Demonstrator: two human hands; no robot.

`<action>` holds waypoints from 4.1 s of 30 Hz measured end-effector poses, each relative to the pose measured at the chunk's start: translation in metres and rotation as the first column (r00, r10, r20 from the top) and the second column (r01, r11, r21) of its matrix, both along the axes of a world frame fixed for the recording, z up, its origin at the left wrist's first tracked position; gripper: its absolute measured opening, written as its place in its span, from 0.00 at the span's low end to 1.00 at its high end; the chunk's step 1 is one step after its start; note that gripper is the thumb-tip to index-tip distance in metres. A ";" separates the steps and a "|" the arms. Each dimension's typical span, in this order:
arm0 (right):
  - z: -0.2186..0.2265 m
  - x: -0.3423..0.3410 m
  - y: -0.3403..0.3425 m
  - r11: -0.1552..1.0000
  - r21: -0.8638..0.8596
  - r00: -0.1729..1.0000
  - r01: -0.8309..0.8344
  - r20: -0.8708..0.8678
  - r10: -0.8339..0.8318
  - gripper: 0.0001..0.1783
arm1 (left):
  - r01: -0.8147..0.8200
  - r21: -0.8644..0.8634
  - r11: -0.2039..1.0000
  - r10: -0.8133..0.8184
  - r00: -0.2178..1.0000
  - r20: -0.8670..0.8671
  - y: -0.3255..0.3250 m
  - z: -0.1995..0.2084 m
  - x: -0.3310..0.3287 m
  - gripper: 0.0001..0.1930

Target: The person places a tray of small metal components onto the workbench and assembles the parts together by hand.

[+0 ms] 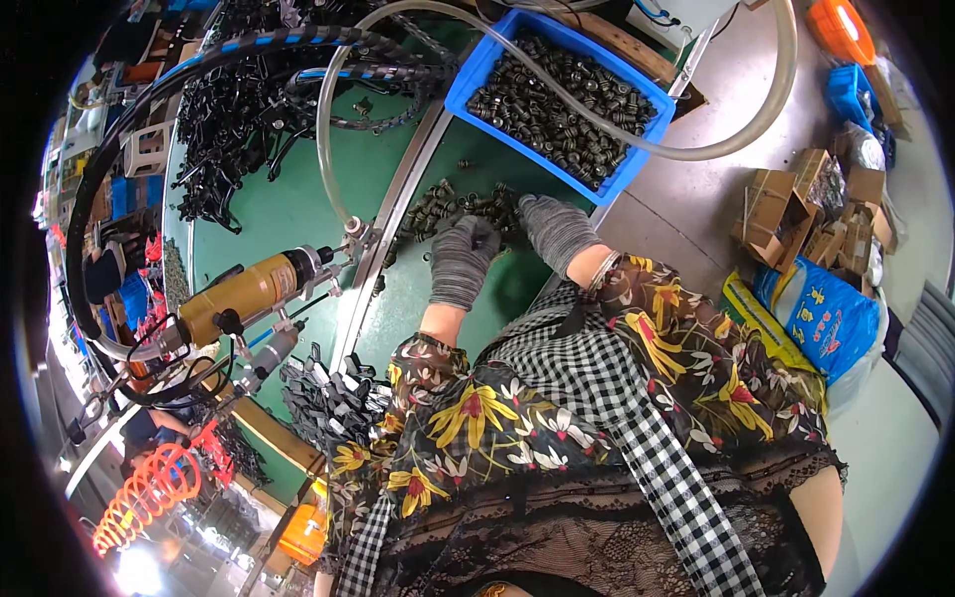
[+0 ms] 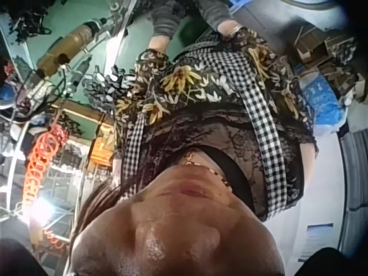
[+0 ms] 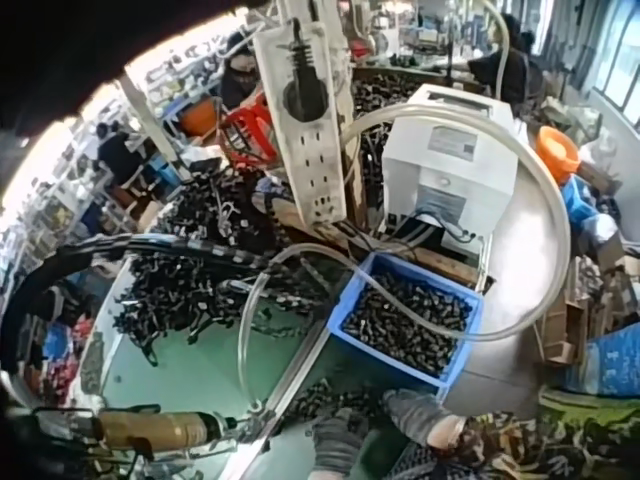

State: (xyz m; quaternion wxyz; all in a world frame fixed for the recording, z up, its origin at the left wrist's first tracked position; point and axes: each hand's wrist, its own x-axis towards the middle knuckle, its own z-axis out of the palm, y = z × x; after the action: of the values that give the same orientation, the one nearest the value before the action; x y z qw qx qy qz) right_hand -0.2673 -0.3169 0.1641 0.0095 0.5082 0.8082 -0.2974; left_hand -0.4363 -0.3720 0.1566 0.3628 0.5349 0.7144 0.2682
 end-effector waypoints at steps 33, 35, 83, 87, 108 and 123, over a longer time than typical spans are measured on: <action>0.016 0.043 0.087 0.889 0.338 0.951 0.309 -0.109 -0.289 0.17 | 0.323 -0.302 0.897 -0.439 0.576 -0.689 0.195 0.042 0.058 0.17; 0.024 0.034 0.087 0.899 0.315 0.953 0.304 -0.104 -0.286 0.17 | 0.280 -0.337 0.899 -0.438 0.560 -0.703 0.199 0.040 0.053 0.16; 0.019 0.041 0.087 0.917 0.296 0.964 0.266 -0.074 -0.256 0.17 | 0.144 -0.267 0.953 -0.295 0.642 -0.708 0.186 0.036 0.069 0.20; 0.016 0.039 0.086 0.895 0.370 0.968 0.250 -0.092 -0.233 0.16 | 0.061 -0.143 0.988 -0.145 0.690 -0.709 0.183 0.032 0.067 0.18; 0.018 0.042 0.086 0.919 0.330 0.976 0.216 -0.061 -0.208 0.20 | 0.369 -0.151 0.917 -0.341 0.530 -0.777 0.182 0.026 0.071 0.09; 0.013 0.044 0.088 0.901 0.349 0.965 0.257 -0.142 -0.220 0.15 | 0.398 -0.210 0.893 -0.406 0.510 -0.758 0.196 0.019 0.072 0.09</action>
State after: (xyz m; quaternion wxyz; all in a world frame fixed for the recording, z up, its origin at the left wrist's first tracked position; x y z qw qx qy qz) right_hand -0.2237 -0.2288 0.1770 -0.1614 0.5809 0.7803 -0.1662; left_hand -0.3640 -0.1764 0.1761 0.0671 0.7459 0.6568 -0.0880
